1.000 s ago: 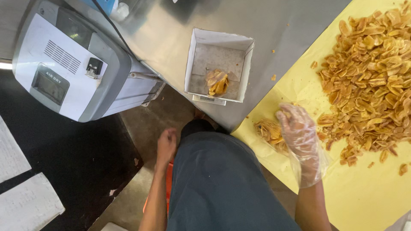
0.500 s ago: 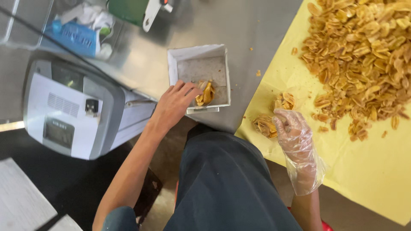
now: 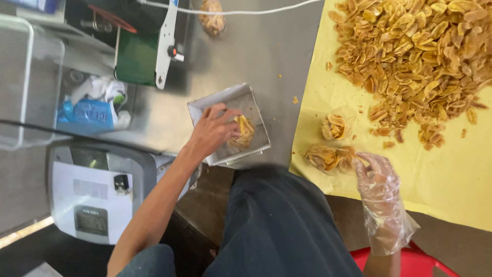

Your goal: The person scoops dried banana chips from a large pile on a yellow sheet and places them into a small cardboard box on a digital scale. They then transfer the chips into clear plastic bags, sealing them for packaging.

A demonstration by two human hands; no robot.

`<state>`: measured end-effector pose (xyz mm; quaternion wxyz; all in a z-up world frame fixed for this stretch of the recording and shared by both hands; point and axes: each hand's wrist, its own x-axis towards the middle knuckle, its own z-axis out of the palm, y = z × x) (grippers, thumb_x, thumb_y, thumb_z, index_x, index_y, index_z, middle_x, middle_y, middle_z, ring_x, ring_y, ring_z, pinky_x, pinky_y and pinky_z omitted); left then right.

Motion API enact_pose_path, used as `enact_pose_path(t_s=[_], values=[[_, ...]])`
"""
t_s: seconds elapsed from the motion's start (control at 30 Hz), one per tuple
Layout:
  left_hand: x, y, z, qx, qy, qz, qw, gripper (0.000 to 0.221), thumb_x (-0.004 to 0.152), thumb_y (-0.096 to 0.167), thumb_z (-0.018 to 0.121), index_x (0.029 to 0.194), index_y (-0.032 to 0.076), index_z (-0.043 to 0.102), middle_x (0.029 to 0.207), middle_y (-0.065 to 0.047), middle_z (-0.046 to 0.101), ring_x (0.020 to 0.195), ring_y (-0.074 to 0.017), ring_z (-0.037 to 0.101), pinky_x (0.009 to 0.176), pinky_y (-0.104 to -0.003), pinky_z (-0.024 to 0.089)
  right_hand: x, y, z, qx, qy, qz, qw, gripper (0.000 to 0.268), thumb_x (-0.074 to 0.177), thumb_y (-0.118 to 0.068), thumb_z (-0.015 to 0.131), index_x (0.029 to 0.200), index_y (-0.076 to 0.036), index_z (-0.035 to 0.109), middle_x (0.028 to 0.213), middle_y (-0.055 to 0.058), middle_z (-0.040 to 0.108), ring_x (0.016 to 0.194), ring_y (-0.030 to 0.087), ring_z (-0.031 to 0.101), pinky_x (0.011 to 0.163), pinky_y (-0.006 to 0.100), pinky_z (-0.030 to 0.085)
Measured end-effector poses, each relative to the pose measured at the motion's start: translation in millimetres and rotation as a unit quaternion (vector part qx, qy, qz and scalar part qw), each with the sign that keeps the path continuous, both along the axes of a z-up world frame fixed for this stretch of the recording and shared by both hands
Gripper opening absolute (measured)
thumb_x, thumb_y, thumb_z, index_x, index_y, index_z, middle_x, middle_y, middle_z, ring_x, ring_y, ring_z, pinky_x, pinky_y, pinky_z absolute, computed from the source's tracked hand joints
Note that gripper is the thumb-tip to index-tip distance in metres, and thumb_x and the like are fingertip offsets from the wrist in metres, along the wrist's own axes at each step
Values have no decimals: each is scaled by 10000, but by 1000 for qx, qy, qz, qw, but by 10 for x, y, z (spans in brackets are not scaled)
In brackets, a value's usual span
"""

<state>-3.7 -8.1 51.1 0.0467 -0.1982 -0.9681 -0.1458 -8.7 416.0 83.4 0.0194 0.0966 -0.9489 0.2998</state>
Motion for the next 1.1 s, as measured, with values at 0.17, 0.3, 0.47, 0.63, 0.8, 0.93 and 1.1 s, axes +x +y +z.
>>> enact_pose_path(t_s=[0.17,0.3,0.47,0.63,0.8,0.93,1.1], values=[[-545,-139,1049,92,100,30,990,180,862,292,858,881,142,762,1066,-8,642,1117,-261,529,954,-440,433,155,-23,0,-9,-38,-58,998,244,950,-78,725,1193,-76,706,1083,143,693,763,243,646,706,369,540],[-1215,-345,1534,168,137,51,975,199,1031,236,790,1019,77,672,1061,-44,716,780,-213,664,790,-419,526,216,-77,-104,2,-24,-58,998,257,930,-73,720,1187,-90,707,1083,128,707,779,237,646,723,365,547],[-2526,-529,1349,97,187,41,977,178,1071,221,738,1082,74,638,1009,-66,741,864,-349,704,703,-470,532,270,-104,-284,21,2,-94,995,248,903,-83,723,1149,-111,717,1057,113,728,775,239,665,706,363,562],[-3609,-708,159,-8,43,101,994,363,995,274,713,1233,54,548,989,-107,739,829,-392,698,671,-510,532,513,-26,-228,88,-23,-129,988,209,939,-120,728,1147,-114,717,1022,91,729,780,209,692,725,345,590],[-3937,-965,-1287,-115,-45,147,981,592,886,264,723,1384,39,495,1295,-156,650,1004,-415,677,782,-512,552,675,-70,-120,76,-63,-217,971,205,907,-135,747,1107,-96,727,1001,106,719,786,224,695,705,359,578],[-3813,-982,-1654,-173,-114,164,964,572,884,318,741,1334,20,549,1345,-193,607,1133,-411,649,880,-505,548,544,-171,4,93,-22,-166,982,171,947,-138,722,1112,-95,706,991,85,719,864,231,696,780,350,585],[-3398,-934,-664,-77,-22,138,987,487,936,351,749,1239,-10,628,1308,-211,607,1046,-418,657,822,-507,539,57,-648,93,41,-125,-199,971,309,949,-244,698,1216,-88,697,1236,109,675,1177,271,611,971,398,540]])
